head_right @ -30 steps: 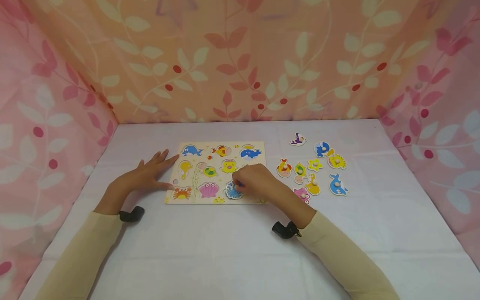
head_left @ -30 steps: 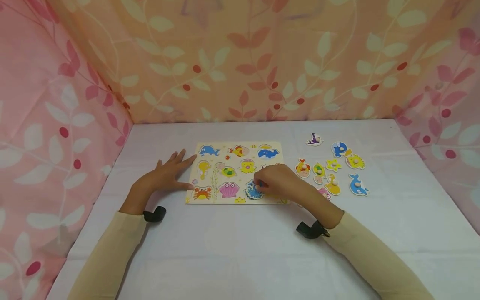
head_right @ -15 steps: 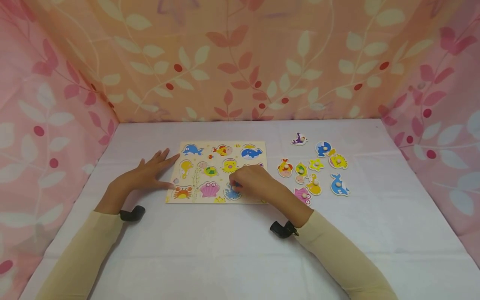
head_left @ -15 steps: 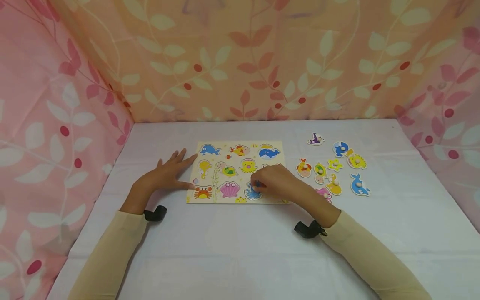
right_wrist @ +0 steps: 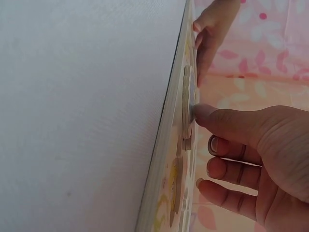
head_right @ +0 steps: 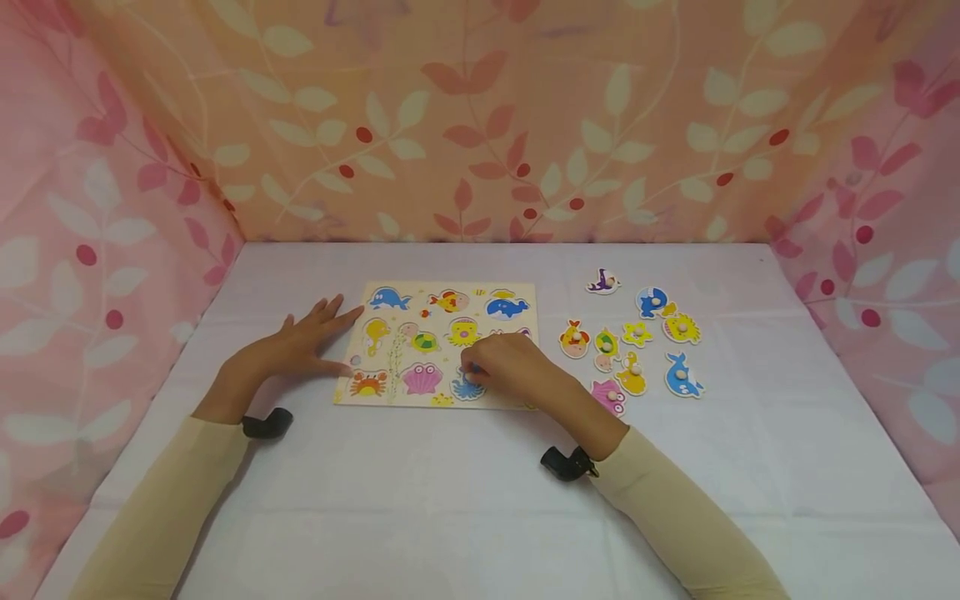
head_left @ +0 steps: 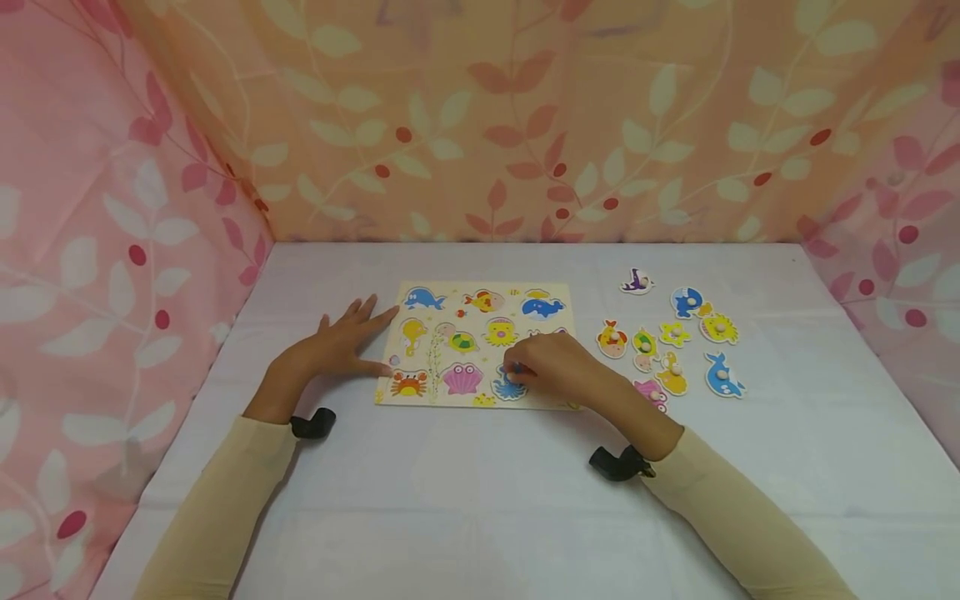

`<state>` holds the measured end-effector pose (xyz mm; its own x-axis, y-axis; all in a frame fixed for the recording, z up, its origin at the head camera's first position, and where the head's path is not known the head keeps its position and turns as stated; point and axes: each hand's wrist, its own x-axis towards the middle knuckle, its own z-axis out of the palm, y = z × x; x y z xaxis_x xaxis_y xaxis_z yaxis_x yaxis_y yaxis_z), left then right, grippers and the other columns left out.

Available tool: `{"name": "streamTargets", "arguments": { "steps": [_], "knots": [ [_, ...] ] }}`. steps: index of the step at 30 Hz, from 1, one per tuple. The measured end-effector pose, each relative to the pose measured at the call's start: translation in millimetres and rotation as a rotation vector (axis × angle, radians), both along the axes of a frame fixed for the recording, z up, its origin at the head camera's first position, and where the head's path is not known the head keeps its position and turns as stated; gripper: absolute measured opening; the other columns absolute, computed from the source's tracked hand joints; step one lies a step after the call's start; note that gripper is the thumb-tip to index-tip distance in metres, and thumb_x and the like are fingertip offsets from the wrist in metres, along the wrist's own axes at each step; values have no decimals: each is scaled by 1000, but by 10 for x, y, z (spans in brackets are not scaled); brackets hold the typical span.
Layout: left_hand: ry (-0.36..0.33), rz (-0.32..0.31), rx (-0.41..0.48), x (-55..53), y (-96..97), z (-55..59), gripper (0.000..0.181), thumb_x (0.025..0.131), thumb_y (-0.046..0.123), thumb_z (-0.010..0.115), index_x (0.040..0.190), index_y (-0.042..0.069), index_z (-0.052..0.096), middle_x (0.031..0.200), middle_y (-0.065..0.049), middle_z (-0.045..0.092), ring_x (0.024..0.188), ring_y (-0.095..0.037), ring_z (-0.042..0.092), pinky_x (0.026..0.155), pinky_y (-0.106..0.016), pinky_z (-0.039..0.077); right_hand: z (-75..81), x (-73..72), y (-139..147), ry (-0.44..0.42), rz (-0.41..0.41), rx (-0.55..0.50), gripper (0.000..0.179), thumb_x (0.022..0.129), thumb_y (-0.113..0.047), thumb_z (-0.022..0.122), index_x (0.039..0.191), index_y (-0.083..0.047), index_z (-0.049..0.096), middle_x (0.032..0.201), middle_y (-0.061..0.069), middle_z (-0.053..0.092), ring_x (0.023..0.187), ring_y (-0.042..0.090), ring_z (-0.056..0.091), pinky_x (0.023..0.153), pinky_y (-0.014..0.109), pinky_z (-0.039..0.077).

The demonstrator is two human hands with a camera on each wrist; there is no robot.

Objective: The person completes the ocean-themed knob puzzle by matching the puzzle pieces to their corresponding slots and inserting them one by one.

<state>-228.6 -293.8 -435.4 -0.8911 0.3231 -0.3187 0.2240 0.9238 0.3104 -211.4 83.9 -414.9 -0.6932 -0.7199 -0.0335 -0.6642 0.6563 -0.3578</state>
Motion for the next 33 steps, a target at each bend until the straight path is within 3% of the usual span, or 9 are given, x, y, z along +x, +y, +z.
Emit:
{"name": "streamTargets", "arguments": {
  "steps": [12, 33],
  "knots": [
    [-5, 12, 5, 10, -5, -1, 116, 73, 69, 77, 164, 34, 14, 170, -14, -2, 155, -40, -9, 110, -78, -7, 5, 17, -9, 7, -4, 5, 16, 91, -23, 78, 107, -19, 78, 99, -7, 75, 86, 13, 61, 87, 34, 52],
    [27, -23, 15, -1, -11, -14, 116, 73, 73, 75, 164, 31, 16, 170, -18, 0, 154, -44, -6, 108, -80, -4, 3, 23, -25, -16, -12, 9, 14, 92, -22, 77, 106, -18, 77, 98, -6, 75, 88, 13, 61, 86, 32, 52]
  ]
}}
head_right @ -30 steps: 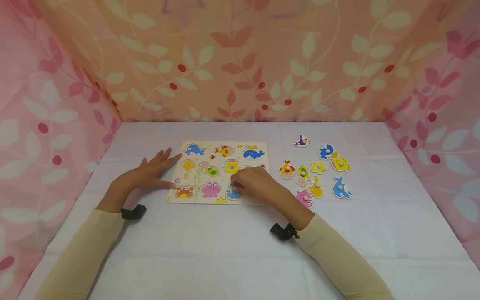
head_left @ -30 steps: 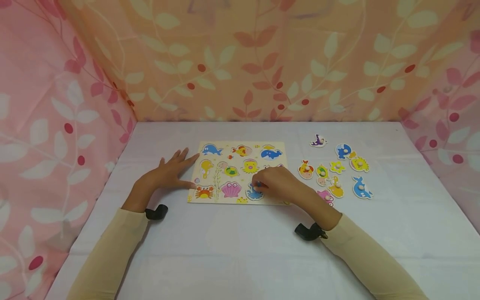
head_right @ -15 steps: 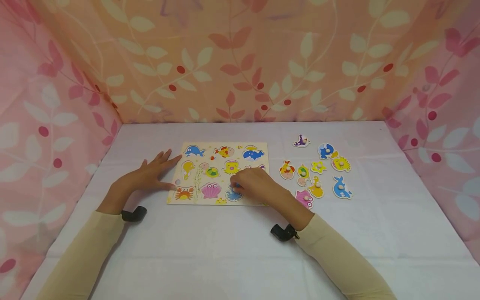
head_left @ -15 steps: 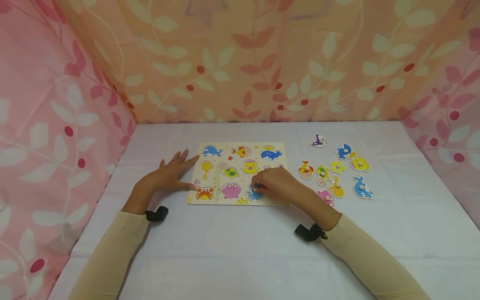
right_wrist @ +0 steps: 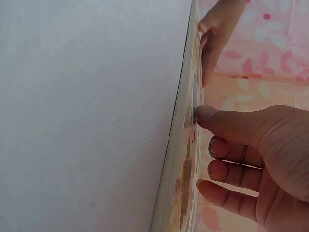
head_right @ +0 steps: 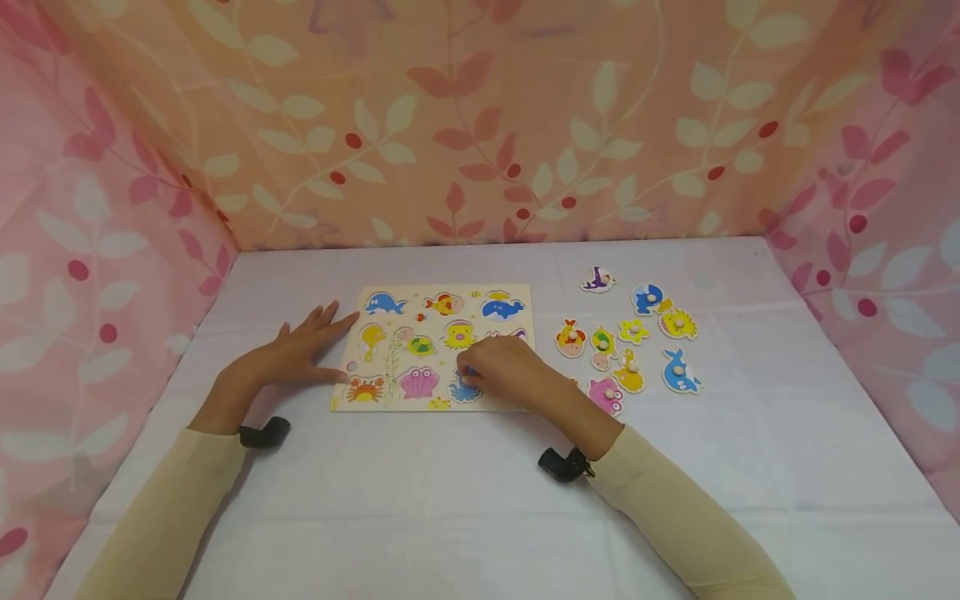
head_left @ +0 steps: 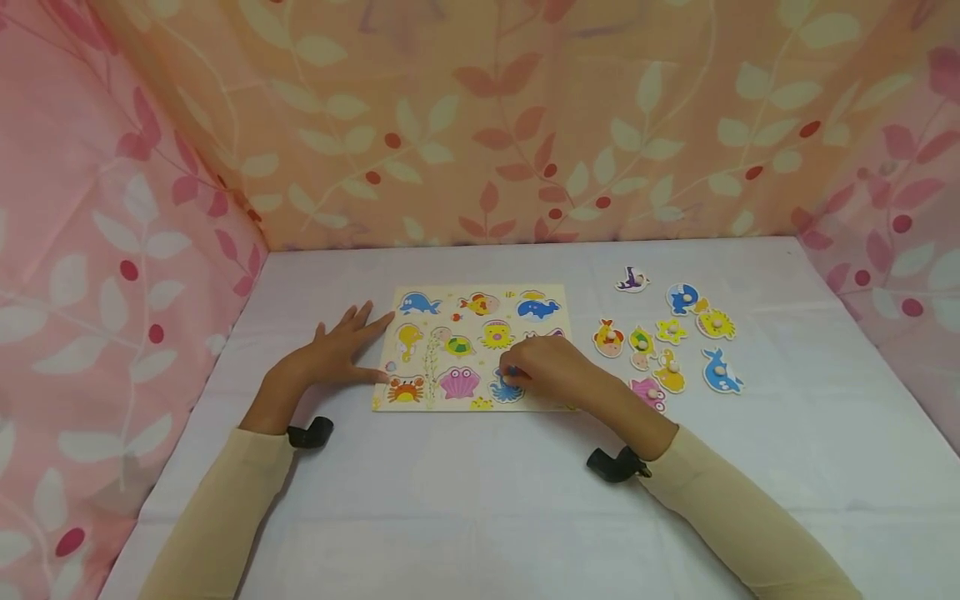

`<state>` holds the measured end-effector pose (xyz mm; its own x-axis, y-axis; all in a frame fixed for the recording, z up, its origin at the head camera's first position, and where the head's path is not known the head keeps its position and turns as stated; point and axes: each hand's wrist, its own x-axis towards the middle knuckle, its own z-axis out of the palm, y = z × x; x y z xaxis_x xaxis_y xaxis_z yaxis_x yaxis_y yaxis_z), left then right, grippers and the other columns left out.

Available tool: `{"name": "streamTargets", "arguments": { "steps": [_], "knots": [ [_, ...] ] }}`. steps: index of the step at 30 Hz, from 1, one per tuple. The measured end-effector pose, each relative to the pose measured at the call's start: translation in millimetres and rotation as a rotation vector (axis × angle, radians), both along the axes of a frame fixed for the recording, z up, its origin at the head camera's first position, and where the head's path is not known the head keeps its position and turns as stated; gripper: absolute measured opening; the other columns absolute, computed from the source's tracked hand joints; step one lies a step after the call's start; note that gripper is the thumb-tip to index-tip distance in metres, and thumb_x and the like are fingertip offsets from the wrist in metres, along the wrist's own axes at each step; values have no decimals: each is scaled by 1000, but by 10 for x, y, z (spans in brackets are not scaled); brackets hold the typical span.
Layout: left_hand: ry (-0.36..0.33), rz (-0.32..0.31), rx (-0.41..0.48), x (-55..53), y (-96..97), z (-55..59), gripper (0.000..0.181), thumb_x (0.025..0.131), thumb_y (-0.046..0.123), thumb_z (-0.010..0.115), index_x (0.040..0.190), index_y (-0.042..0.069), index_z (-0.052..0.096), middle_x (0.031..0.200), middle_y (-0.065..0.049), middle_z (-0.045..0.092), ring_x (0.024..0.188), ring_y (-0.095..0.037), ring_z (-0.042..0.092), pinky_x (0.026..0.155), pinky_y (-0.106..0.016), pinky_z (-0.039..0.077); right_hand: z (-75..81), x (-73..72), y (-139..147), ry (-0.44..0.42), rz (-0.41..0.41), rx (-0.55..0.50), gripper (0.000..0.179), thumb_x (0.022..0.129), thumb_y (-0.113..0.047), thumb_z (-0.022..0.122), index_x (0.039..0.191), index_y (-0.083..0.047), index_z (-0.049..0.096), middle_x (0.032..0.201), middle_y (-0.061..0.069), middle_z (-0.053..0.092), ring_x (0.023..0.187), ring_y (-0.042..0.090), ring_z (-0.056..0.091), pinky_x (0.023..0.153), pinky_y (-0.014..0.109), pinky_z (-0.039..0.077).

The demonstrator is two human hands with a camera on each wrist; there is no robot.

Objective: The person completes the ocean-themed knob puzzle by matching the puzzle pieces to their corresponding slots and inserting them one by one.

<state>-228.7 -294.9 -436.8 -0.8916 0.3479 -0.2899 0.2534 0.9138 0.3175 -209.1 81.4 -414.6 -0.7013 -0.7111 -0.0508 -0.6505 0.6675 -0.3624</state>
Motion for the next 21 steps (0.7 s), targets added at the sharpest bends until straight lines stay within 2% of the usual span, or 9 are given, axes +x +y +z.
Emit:
{"name": "streamTargets", "arguments": {
  "steps": [4, 7, 11, 15, 21],
  "knots": [
    [5, -9, -7, 11, -6, 1, 115, 74, 71, 76, 164, 30, 16, 170, -19, 0, 154, -44, -6, 109, -80, -4, -12, 15, -2, -1, -12, 3, 13, 93, -24, 77, 105, -20, 77, 96, -9, 73, 86, 13, 59, 85, 31, 51],
    [-10, -7, -16, 70, -31, -4, 115, 75, 70, 76, 164, 29, 16, 169, -19, -1, 154, -45, -6, 108, -80, -4, -88, 40, -20, -6, -16, 16, 12, 93, -27, 76, 105, -24, 77, 96, -12, 72, 86, 11, 57, 83, 28, 49],
    [-15, 1, -8, 146, -73, -28, 114, 75, 70, 76, 164, 28, 18, 169, -21, 1, 153, -46, -6, 108, -81, -4, -117, 82, -49, -3, -29, 26, 19, 92, -31, 76, 111, -26, 77, 104, -11, 73, 94, 9, 61, 90, 32, 51],
    [-6, 4, 1, 97, -75, -63, 114, 74, 73, 73, 164, 32, 16, 170, -18, 0, 154, -44, -7, 109, -79, -5, 50, 85, 14, 21, -65, 16, 28, 91, -31, 78, 117, -22, 76, 113, -6, 74, 106, 14, 65, 93, 35, 53],
    [-2, 5, 4, 7, -51, -71, 116, 72, 76, 72, 164, 36, 14, 170, -16, -2, 154, -42, -9, 109, -79, -7, 359, 72, 281, 110, -92, 12, 27, 90, -28, 79, 115, -19, 77, 99, -4, 73, 86, 14, 62, 74, 30, 54]
  ]
}}
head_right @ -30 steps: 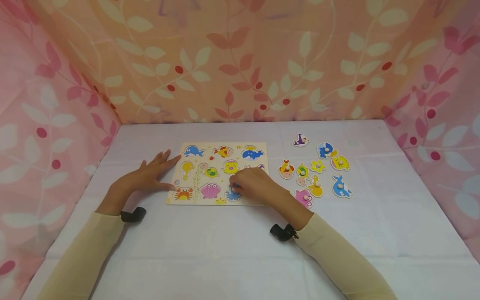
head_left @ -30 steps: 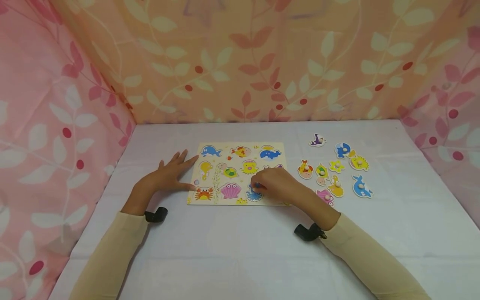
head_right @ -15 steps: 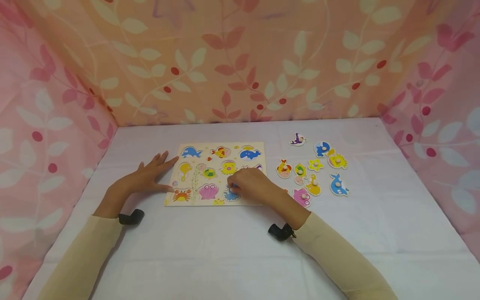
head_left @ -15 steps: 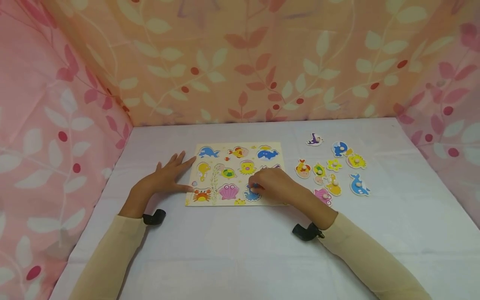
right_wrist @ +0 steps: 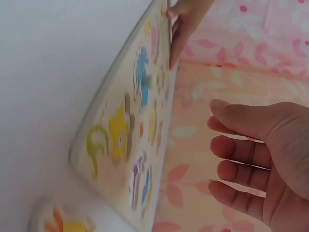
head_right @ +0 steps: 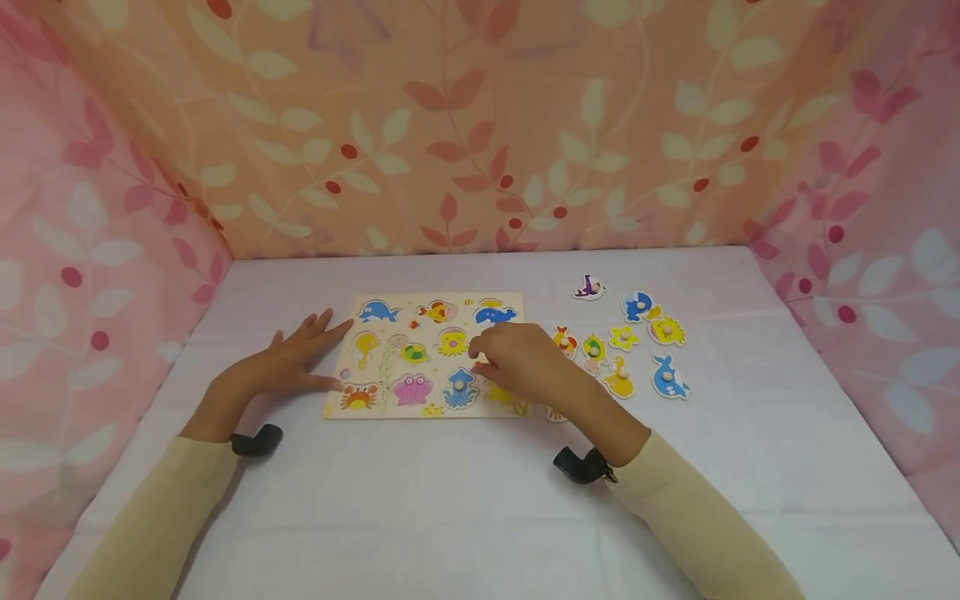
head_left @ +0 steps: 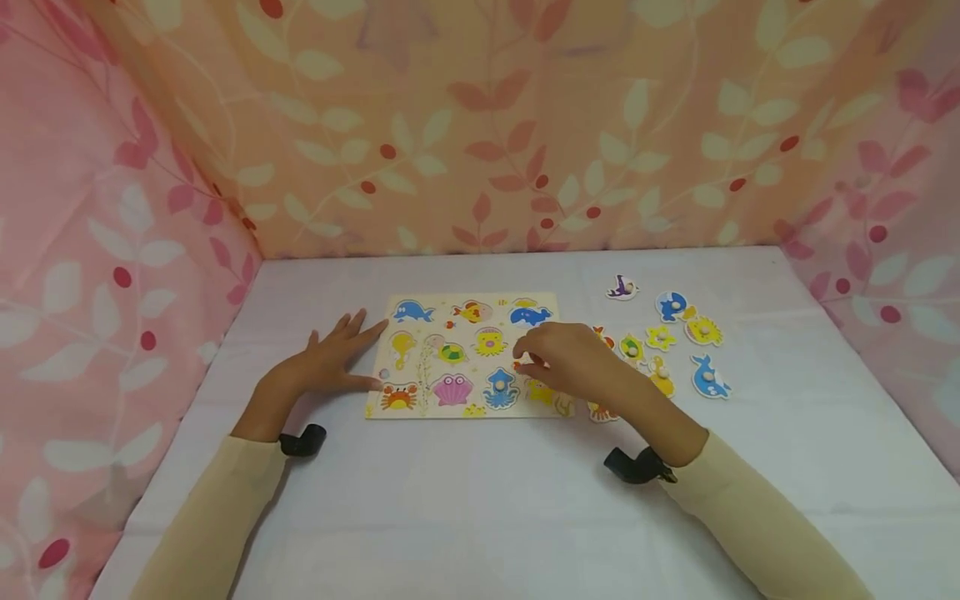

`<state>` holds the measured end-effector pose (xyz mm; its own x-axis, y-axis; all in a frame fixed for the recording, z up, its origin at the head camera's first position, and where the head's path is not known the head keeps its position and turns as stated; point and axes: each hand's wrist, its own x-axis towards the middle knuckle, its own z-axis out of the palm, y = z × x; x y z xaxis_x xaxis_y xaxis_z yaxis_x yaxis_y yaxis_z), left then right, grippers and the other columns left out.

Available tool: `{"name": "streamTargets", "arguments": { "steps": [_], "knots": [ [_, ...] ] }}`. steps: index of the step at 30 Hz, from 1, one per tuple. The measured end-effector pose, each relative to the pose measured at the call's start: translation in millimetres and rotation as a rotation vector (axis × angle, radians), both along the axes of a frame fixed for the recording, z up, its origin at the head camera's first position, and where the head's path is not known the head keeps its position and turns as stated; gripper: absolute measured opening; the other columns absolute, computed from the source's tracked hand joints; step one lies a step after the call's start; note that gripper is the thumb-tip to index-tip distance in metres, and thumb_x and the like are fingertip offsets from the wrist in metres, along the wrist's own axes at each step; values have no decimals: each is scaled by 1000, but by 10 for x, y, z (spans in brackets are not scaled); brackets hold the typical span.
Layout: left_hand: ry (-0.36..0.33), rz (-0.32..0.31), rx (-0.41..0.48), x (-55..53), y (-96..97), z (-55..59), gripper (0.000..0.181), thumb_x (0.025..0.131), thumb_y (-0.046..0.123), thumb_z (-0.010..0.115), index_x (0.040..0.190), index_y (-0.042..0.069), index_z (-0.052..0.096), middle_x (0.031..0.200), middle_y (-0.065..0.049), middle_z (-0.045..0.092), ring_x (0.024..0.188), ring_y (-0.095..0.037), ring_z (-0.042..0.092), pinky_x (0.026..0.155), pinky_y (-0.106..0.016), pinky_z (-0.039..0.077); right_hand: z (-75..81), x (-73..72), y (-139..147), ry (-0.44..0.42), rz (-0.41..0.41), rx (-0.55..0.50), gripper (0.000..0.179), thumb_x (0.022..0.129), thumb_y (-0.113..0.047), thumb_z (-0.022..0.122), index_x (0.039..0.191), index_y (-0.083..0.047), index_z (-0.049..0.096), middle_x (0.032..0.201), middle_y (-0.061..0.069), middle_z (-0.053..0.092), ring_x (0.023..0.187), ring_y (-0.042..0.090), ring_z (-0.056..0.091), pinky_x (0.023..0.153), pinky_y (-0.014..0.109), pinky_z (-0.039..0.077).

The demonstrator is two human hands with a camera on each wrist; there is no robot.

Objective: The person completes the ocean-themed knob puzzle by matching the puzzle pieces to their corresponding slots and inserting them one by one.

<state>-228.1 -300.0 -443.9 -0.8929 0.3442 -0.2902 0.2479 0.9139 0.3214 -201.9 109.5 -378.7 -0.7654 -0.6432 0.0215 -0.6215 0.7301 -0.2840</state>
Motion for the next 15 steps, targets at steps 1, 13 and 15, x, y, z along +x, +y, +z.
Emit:
{"name": "streamTargets", "arguments": {
  "steps": [1, 13, 15],
  "knots": [
    [-2, 2, 0, -3, 0, 7, 116, 72, 76, 72, 164, 35, 14, 170, -16, -3, 154, -42, -9, 108, -79, -7, 37, 8, 54, 6, -10, 5, 27, 90, -28, 80, 115, -18, 77, 98, -4, 73, 84, 14, 62, 73, 30, 54],
    [-3, -1, -1, -9, 9, 26, 116, 73, 73, 74, 164, 34, 14, 170, -16, -3, 154, -42, -9, 109, -79, -6, 210, 120, 853, 101, -160, 39, 23, 87, -22, 83, 108, -15, 79, 96, 1, 74, 91, 22, 69, 73, 39, 59],
    [-5, -3, 0, -11, 11, 17, 116, 73, 75, 73, 164, 34, 13, 170, -16, -3, 154, -43, -9, 109, -79, -6, 216, 138, 1001, 124, -171, 36, 21, 86, -21, 83, 106, -15, 79, 94, 0, 74, 90, 22, 69, 70, 37, 58]
  ]
}}
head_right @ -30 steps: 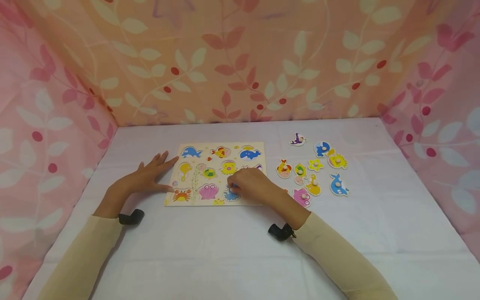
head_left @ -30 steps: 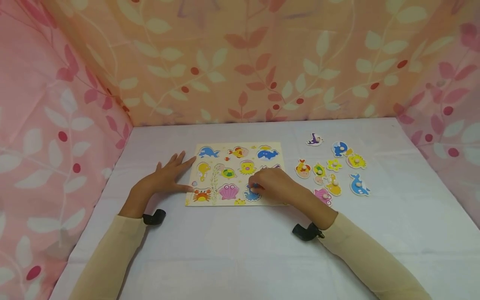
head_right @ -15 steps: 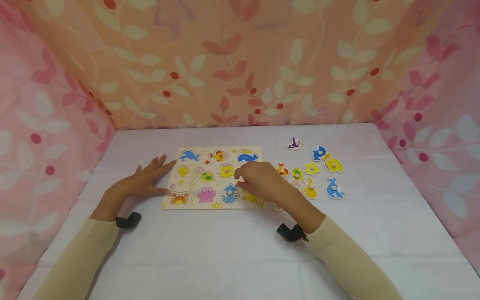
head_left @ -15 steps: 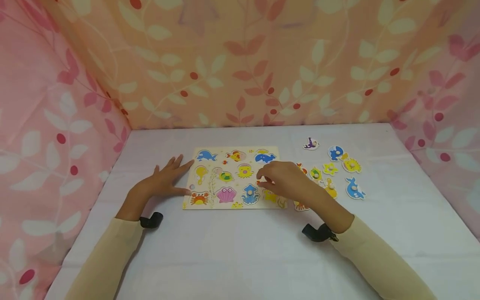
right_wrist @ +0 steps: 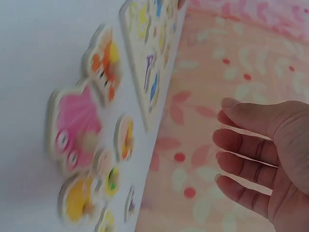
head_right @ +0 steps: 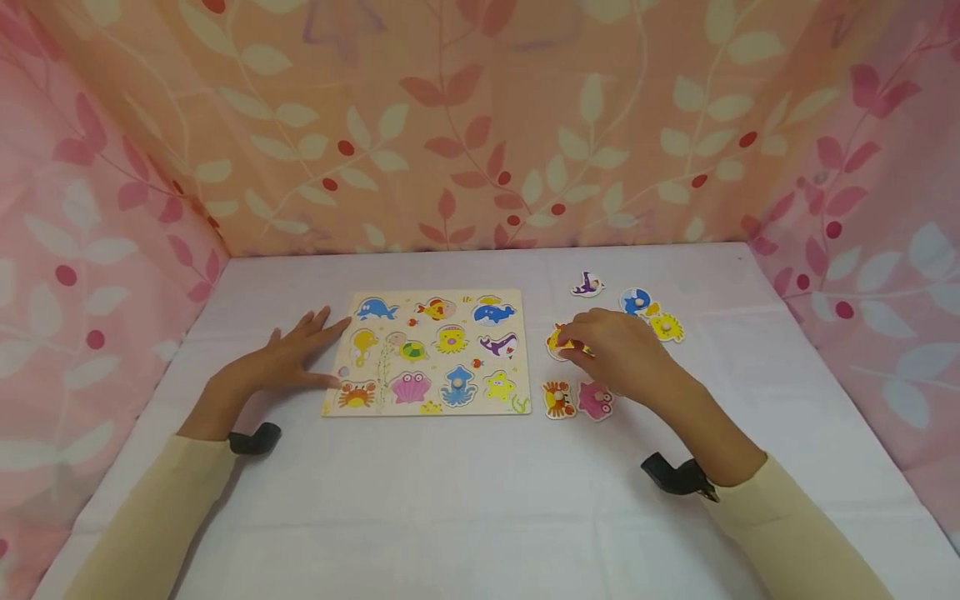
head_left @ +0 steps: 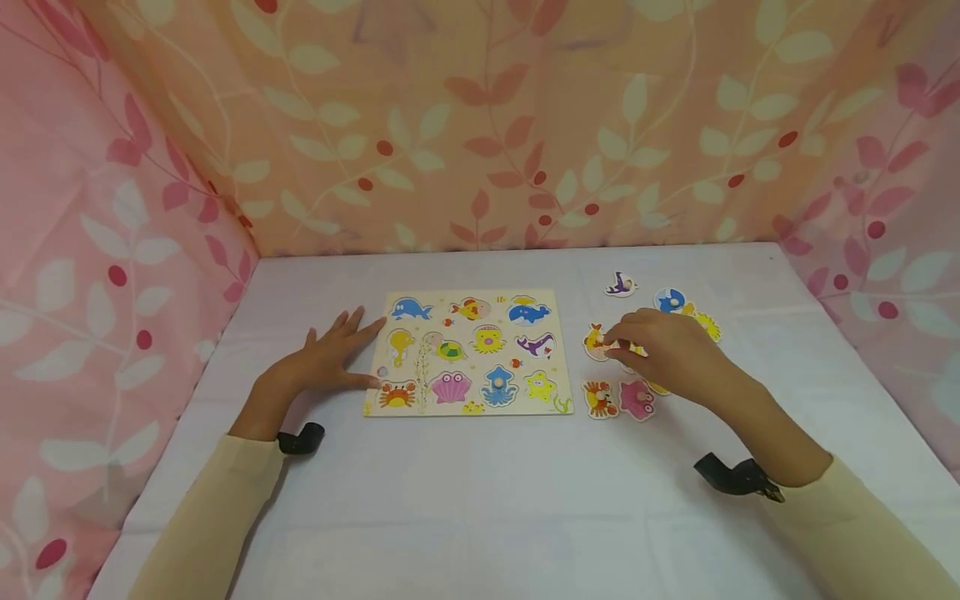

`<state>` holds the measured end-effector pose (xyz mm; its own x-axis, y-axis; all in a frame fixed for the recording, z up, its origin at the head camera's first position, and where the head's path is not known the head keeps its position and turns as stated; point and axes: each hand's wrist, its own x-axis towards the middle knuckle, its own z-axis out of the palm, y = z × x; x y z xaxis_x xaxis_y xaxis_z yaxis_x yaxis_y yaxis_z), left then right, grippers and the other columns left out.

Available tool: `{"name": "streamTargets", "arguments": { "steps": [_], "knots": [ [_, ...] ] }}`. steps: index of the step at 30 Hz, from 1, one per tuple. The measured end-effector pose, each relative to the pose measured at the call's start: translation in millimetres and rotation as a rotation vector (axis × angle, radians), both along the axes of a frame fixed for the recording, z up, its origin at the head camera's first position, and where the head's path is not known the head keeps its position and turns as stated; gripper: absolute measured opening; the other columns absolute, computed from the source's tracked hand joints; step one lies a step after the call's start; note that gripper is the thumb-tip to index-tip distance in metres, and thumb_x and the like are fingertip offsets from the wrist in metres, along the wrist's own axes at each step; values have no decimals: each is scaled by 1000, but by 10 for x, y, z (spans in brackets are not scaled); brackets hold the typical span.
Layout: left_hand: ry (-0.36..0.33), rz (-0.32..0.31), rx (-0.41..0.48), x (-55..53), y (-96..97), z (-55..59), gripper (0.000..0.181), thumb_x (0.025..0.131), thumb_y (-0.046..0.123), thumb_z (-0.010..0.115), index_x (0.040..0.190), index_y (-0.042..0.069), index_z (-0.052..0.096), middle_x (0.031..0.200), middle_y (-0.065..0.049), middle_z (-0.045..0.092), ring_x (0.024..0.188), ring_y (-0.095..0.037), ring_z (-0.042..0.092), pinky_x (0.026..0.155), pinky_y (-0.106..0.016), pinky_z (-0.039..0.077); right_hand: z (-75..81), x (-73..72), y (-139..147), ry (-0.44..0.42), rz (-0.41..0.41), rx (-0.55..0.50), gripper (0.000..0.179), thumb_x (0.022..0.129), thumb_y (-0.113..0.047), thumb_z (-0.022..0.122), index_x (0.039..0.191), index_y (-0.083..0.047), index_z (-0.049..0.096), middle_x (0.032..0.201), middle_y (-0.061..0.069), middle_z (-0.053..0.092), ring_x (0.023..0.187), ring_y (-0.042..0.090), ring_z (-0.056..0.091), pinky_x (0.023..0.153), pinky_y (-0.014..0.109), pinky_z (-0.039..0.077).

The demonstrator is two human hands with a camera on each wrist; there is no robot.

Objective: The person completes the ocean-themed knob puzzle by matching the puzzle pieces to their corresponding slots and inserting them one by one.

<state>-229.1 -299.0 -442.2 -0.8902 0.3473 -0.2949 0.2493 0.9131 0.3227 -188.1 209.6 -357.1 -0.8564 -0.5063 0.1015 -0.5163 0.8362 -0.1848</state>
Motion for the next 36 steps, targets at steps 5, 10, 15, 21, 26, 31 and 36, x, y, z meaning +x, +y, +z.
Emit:
{"name": "streamTargets", "arguments": {
  "steps": [5, 10, 15, 21, 26, 31, 36],
  "knots": [
    [-6, 8, 12, 9, -9, -8, 116, 73, 74, 73, 164, 34, 14, 170, -16, -3, 154, -42, -10, 109, -78, -8, -34, 27, 369, 38, -39, -34, 22, 84, -17, 85, 105, -15, 80, 88, -3, 71, 84, 21, 66, 67, 37, 55],
    [0, -3, 12, 13, 10, -9, 116, 74, 73, 74, 164, 33, 14, 170, -17, -3, 154, -42, -9, 109, -78, -7, -166, 1, 796, 32, -69, -78, 25, 81, -14, 86, 106, -15, 80, 89, -4, 72, 84, 20, 64, 67, 37, 54],
    [9, -16, 13, 14, 28, 0, 116, 73, 73, 74, 164, 31, 16, 170, -18, -1, 154, -44, -8, 109, -80, -5, -329, -35, 1168, -2, -132, -87, 26, 82, -14, 86, 106, -15, 80, 86, -5, 70, 82, 19, 62, 65, 31, 49],
    [7, -7, -4, 9, 20, 9, 116, 74, 75, 72, 164, 32, 14, 170, -16, -2, 154, -43, -9, 110, -79, -6, -478, -75, 1425, -14, -170, -93, 24, 84, -18, 85, 107, -13, 80, 80, -8, 67, 80, 18, 59, 61, 25, 47],
    [-3, 7, -6, 8, 36, 20, 116, 73, 74, 73, 164, 33, 13, 170, -16, -3, 154, -42, -9, 110, -78, -6, -570, -59, 1527, -95, -183, -105, 23, 86, -27, 83, 105, -15, 81, 86, -7, 70, 85, 22, 63, 67, 27, 51],
    [-6, 22, -22, 24, 43, 28, 116, 73, 73, 74, 163, 36, 12, 171, -13, -4, 154, -40, -10, 110, -78, -6, -624, -54, 1552, -130, -175, -91, 18, 86, -22, 83, 103, -18, 83, 91, -5, 73, 91, 26, 68, 74, 34, 54],
    [-4, 24, -16, 30, 32, 30, 116, 72, 74, 74, 163, 37, 12, 171, -12, -3, 154, -40, -10, 109, -78, -6, -652, -74, 1554, -121, -151, -80, 21, 83, -16, 85, 104, -18, 83, 88, -8, 72, 88, 21, 65, 70, 28, 52]
  ]
}}
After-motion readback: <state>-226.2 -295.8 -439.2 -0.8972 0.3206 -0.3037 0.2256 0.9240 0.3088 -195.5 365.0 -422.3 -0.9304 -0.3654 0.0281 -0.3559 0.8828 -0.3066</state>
